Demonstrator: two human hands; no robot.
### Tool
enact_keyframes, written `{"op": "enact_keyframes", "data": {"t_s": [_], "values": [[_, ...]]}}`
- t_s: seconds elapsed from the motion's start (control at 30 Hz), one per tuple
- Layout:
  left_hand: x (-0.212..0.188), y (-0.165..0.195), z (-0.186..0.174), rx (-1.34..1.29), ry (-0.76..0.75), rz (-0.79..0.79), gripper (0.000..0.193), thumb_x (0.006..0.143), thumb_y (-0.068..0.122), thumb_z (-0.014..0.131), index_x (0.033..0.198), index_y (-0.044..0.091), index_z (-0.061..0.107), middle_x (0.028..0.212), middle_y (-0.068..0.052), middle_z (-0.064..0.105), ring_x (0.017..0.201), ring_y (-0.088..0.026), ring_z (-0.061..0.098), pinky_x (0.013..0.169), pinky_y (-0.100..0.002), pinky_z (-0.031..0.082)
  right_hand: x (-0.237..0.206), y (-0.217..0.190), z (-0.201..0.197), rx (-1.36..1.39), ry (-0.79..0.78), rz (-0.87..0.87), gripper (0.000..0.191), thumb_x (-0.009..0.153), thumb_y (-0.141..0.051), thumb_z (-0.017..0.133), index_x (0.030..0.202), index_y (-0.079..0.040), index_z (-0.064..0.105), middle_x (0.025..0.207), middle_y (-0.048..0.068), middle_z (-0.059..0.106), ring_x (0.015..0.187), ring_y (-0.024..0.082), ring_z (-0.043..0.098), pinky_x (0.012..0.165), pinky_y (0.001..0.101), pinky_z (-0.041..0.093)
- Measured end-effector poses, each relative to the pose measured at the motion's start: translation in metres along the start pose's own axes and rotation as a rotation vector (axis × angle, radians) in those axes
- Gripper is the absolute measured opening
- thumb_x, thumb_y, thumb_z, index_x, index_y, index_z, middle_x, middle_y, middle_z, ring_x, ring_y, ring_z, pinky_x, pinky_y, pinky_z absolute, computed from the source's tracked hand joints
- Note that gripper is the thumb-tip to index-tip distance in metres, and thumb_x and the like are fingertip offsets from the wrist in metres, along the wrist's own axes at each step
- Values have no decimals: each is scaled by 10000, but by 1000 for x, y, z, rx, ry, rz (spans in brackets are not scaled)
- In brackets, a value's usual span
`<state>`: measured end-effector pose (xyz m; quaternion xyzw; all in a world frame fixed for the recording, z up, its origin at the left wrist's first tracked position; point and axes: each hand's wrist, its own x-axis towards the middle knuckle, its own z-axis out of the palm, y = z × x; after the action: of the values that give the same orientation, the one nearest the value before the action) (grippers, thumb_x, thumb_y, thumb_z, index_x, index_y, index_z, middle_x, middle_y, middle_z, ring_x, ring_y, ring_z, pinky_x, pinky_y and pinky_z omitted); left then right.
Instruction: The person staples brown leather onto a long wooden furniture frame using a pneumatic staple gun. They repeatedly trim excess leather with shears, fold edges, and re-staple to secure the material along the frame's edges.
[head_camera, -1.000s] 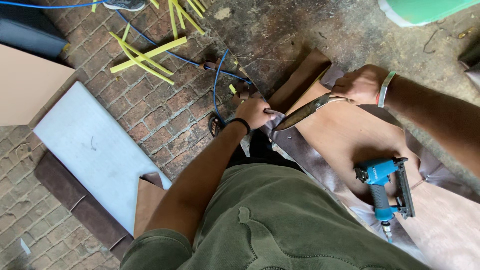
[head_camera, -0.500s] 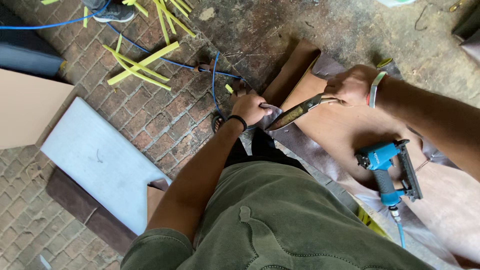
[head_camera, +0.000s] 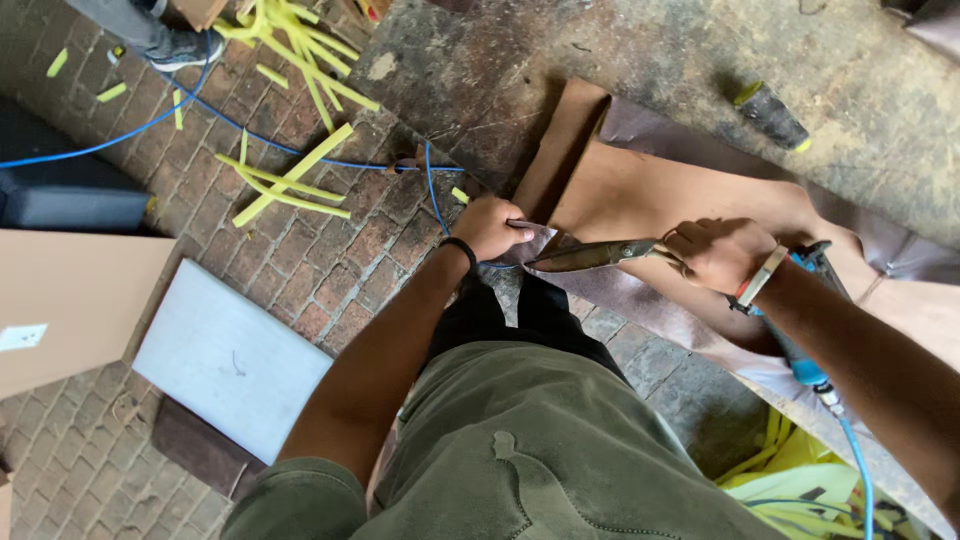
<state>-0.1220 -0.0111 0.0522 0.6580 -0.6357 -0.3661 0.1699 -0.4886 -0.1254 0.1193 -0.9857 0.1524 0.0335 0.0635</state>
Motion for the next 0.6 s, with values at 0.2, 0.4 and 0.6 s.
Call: {"op": "enact_keyframes", "data": {"t_s": [0.2, 0.4, 0.6], "values": [[1, 3, 4, 48, -10, 99, 335, 791, 363, 814, 841, 37, 758, 835, -212, 702, 830, -393, 680, 740, -503, 519, -7, 5, -7, -87, -138, 54, 176, 822, -257, 662, 979, -199, 716, 900, -36, 714, 841, 187, 718, 683, 364, 596], [-8, 1, 8, -42, -11, 0, 304, 793, 356, 811, 899, 72, 782, 856, -174, 742, 822, -345, 723, 771, -453, 555, -26, -28, -14, -172, -99, 49, 452, 726, -273, 670, 1168, -212, 745, 950, -29, 728, 807, 189, 716, 627, 347, 597], [-21, -3, 3, -113, -2, 33, 273, 797, 327, 818, 914, 82, 791, 877, -141, 763, 836, -315, 744, 762, -418, 564, -59, -142, -6, -40, -88, 557, 399, 839, -505, 629, 1126, -248, 732, 1096, -42, 734, 958, 168, 714, 737, 322, 604]]}}
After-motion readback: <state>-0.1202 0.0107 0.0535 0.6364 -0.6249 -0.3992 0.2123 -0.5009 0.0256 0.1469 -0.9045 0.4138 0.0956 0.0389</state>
